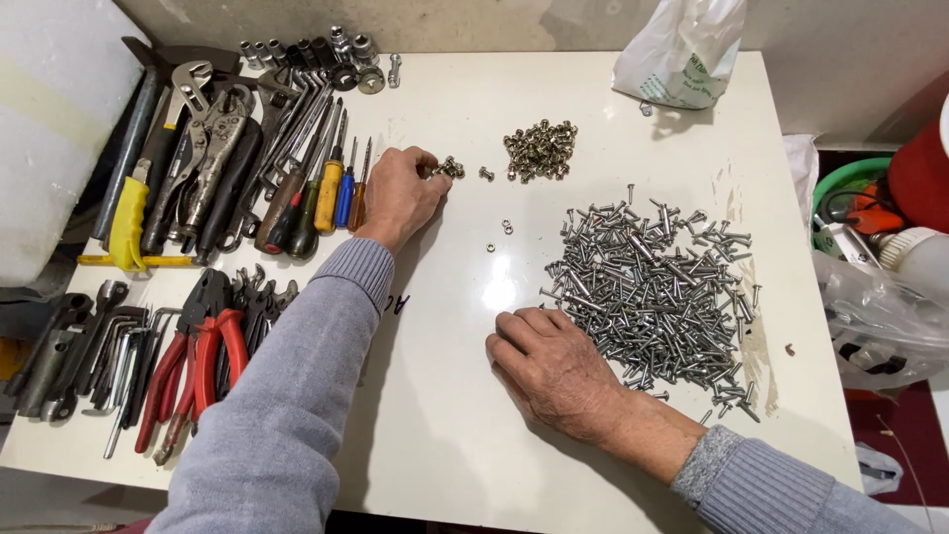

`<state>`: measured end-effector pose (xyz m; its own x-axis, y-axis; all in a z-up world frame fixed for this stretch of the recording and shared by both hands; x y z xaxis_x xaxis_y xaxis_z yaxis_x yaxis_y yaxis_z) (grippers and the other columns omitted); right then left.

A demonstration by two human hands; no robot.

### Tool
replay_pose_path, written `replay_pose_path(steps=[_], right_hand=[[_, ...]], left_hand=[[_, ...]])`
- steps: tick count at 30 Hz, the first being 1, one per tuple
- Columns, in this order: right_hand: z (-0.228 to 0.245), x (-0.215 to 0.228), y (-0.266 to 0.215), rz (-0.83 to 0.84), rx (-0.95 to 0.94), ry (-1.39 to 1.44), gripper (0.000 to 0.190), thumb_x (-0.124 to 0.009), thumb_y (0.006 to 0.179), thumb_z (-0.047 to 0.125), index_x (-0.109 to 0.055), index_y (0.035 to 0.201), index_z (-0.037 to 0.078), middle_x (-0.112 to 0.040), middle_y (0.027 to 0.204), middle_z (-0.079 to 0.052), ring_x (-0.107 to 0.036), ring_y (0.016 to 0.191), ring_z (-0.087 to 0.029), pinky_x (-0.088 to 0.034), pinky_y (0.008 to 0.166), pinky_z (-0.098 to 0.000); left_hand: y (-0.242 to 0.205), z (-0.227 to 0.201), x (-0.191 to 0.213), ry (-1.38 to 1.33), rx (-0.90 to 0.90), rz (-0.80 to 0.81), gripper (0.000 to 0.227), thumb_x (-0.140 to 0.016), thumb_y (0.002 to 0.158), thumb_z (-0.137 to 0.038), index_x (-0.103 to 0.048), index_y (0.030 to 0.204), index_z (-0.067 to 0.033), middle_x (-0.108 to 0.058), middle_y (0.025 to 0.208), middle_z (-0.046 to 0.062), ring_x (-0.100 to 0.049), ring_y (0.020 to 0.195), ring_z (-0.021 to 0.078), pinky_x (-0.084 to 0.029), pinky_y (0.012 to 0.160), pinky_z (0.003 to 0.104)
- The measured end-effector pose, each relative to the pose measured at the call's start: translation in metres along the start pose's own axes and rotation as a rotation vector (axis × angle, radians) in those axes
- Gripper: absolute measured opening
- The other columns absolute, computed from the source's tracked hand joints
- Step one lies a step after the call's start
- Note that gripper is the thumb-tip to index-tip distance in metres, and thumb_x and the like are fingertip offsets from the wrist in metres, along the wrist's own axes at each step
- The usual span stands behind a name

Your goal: Sorting a mixture of screws and small metal washers into separate piles and then into a plastic bag on a workbench.

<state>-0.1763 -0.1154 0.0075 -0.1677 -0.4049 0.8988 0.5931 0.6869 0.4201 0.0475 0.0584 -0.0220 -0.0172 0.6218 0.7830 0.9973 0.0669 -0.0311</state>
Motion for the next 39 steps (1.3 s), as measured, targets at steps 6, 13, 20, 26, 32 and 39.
replay_pose_path(steps=[6,13,20,26,32,39], right_hand=[[0.001,0.002,0.000,-0.022,-0.001,-0.006,0.007,-0.059,0.093,0.012,-0.057,0.097,0.007,-0.056,0.099,-0.010,-0.055,0.087,-0.030,-0.044,0.076,-0.0416],[0.000,0.001,-0.001,-0.011,0.002,0.006,0.007,-0.058,0.093,0.012,-0.057,0.098,0.006,-0.056,0.100,-0.011,-0.054,0.085,-0.030,-0.044,0.075,-0.0424],[0.001,0.004,0.000,-0.022,0.002,0.010,0.007,-0.058,0.093,0.011,-0.057,0.097,0.006,-0.056,0.099,-0.011,-0.054,0.086,-0.031,-0.044,0.076,-0.0427],[0.001,0.001,-0.001,-0.011,0.013,-0.008,0.010,-0.059,0.093,0.013,-0.057,0.100,0.005,-0.057,0.103,-0.012,-0.055,0.089,-0.031,-0.044,0.076,-0.0428],[0.001,0.003,-0.001,-0.010,0.012,0.005,0.010,-0.058,0.094,0.013,-0.057,0.100,0.005,-0.058,0.104,-0.012,-0.056,0.090,-0.031,-0.044,0.078,-0.0429],[0.002,0.011,0.002,-0.014,-0.003,0.052,0.008,-0.057,0.094,0.011,-0.056,0.098,0.005,-0.055,0.099,-0.012,-0.054,0.087,-0.031,-0.044,0.077,-0.0421]], left_hand=[[-0.002,0.000,0.001,0.070,-0.019,-0.004,0.025,-0.066,0.092,-0.029,-0.073,0.108,-0.0104,-0.075,0.098,0.009,-0.068,0.090,0.0258,-0.056,0.074,0.043],[-0.003,-0.003,-0.004,0.192,-0.109,-0.054,0.019,-0.063,0.095,-0.021,-0.064,0.105,-0.0049,-0.063,0.105,0.016,-0.064,0.084,0.0310,-0.056,0.071,0.045],[-0.008,-0.012,0.004,0.130,-0.016,-0.025,0.040,-0.059,0.092,-0.032,-0.063,0.126,-0.0104,-0.063,0.121,0.013,-0.067,0.095,0.0278,-0.057,0.081,0.045],[0.007,-0.015,-0.012,0.234,-0.121,-0.101,0.051,-0.060,0.087,-0.054,-0.074,0.117,-0.0151,-0.066,0.120,0.013,-0.059,0.108,0.0295,-0.049,0.085,0.045],[0.022,-0.024,-0.024,0.327,-0.124,-0.030,0.038,-0.066,0.089,-0.039,-0.073,0.122,-0.0208,-0.074,0.103,0.009,-0.056,0.110,0.0306,-0.038,0.097,0.049],[0.030,-0.038,-0.029,0.334,-0.188,0.060,0.026,-0.079,0.087,-0.040,-0.078,0.107,-0.0228,-0.077,0.090,0.004,-0.062,0.101,0.0266,-0.033,0.095,0.046]])
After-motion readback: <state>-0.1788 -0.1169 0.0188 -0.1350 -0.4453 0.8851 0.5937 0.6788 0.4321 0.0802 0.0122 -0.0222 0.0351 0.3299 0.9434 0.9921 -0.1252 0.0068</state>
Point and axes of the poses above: each hand's wrist, its own y-axis towards the middle knuckle, its own x-axis out of the back of the hand, z = x × y, the point moved 6 cm from there along y, towards the middle knuckle
